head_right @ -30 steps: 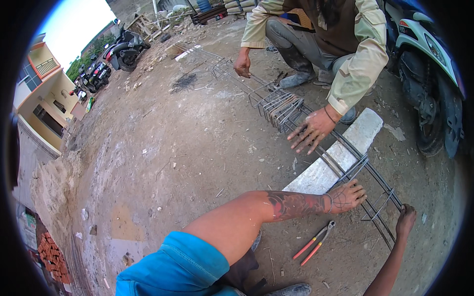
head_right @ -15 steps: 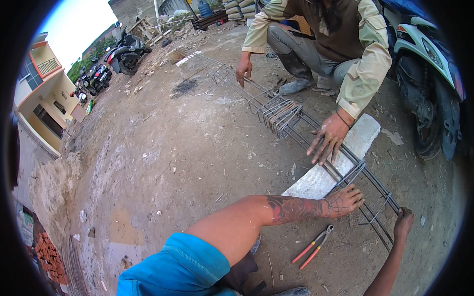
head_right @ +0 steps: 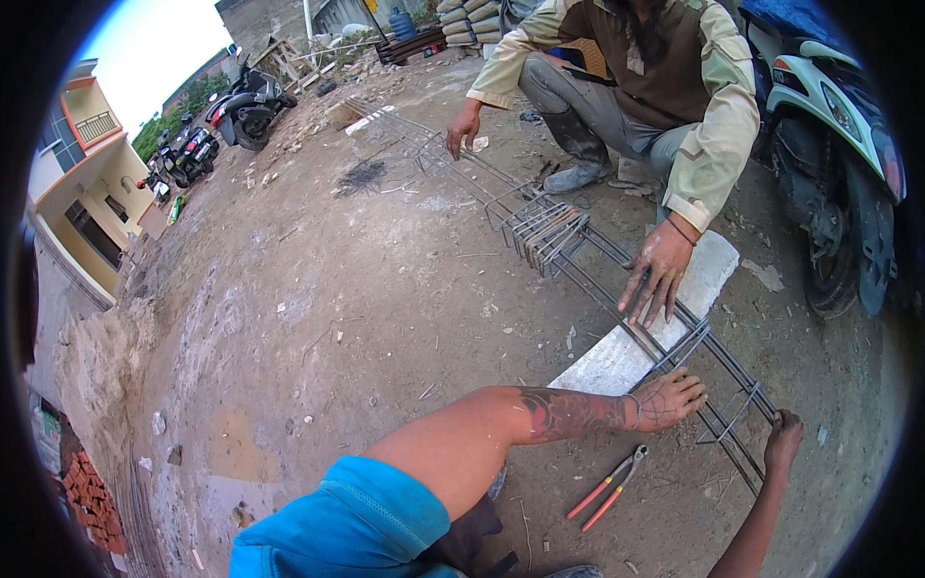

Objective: The person assembles a reinforced steel cage by tying tie wire around rebar bars and stirrups with pliers.

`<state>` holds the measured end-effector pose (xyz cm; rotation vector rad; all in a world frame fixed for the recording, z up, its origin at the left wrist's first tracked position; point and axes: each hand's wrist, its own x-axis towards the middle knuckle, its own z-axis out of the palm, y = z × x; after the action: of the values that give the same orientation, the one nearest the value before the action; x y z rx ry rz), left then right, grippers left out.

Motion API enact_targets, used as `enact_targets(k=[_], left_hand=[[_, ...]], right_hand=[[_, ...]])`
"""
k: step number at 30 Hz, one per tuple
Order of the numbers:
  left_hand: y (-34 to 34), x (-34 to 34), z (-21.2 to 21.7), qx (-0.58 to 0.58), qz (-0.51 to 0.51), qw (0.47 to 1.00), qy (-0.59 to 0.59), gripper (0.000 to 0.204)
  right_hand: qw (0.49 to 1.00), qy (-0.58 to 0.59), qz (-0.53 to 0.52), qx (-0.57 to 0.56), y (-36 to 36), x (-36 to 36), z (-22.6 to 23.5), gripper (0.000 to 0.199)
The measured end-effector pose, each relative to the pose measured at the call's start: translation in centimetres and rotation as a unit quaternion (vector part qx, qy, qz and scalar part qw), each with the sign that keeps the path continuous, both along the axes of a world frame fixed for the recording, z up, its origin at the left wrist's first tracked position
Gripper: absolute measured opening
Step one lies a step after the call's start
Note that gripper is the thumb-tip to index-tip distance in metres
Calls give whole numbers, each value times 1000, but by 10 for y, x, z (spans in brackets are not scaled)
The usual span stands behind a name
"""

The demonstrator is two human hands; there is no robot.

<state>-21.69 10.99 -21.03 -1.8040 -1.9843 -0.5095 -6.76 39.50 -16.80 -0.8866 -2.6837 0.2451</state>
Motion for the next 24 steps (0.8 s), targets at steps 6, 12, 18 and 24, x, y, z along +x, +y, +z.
enact_targets(k=[6,12,18,24], left_hand=[[-2,0,1,-12,-7,1000,-15,44],[-2,0,1,-28,-10,999,-31,50],[-2,0,7,-18,-9,1000,-13,45],[-7,1,8,-42,-10,998,-36,52]], right_hand=[[1000,-2,-7,4,-2,-2,0,24],[1000,-4,-3,7,5,-1,-6,24],[1000,2,-5,17,5,-1,-4,22],[999,-22,-21,-18,1,-10,1,22]])
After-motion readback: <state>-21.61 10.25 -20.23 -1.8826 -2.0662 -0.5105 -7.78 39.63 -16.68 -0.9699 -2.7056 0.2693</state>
